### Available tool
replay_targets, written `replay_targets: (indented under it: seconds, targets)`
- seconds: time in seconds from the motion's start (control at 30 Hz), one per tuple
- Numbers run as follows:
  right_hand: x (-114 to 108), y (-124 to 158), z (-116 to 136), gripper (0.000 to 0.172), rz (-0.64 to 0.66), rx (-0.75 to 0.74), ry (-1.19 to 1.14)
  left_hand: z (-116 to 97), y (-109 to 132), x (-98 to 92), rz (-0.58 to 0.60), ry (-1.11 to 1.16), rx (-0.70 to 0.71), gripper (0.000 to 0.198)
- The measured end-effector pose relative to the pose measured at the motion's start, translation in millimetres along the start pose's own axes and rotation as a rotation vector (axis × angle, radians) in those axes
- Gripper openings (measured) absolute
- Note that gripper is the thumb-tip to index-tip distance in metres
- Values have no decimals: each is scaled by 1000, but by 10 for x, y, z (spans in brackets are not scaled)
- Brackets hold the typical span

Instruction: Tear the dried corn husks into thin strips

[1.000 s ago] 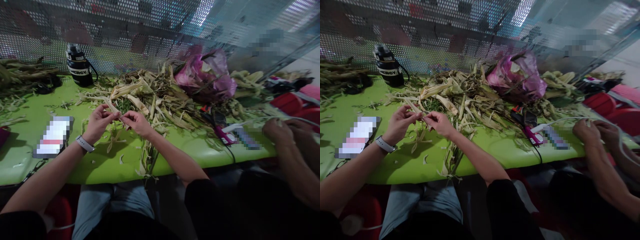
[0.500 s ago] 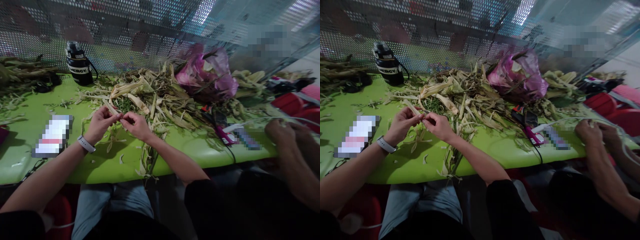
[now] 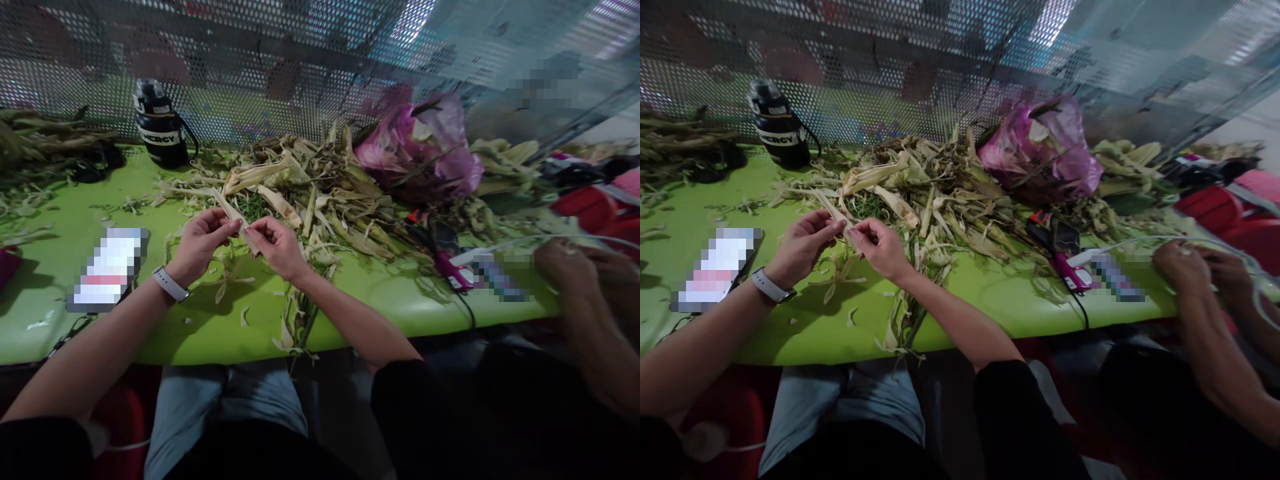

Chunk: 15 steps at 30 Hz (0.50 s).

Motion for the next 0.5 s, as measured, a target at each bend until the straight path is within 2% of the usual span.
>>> replay_targets:
  seconds: [0.13,0.23,0.37,0.5]
  targets:
    - [54,-15,63,29,140,-24,-36,-25,-9,-33,-10,-35,0,28]
    - [99,-11,205,29,266,-170,101,-25,-16,-29,3,-68,-13,26]
    - [85,15,393,24,282,-458,286,-13,-25,-22,15,-78,-16,27]
    - [70,18,391,16,256,-553,359,18,-33,-45,7,-64,-25,29]
Point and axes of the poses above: each hand's wrist, its own y-axis away from the middle knuckle, its own x-axis out of the palm, z = x × y, the point moved 10 cm from there along -y, towards the middle knuckle, and after that the axes turned 2 degrees about -x, right-handed, at the moved point
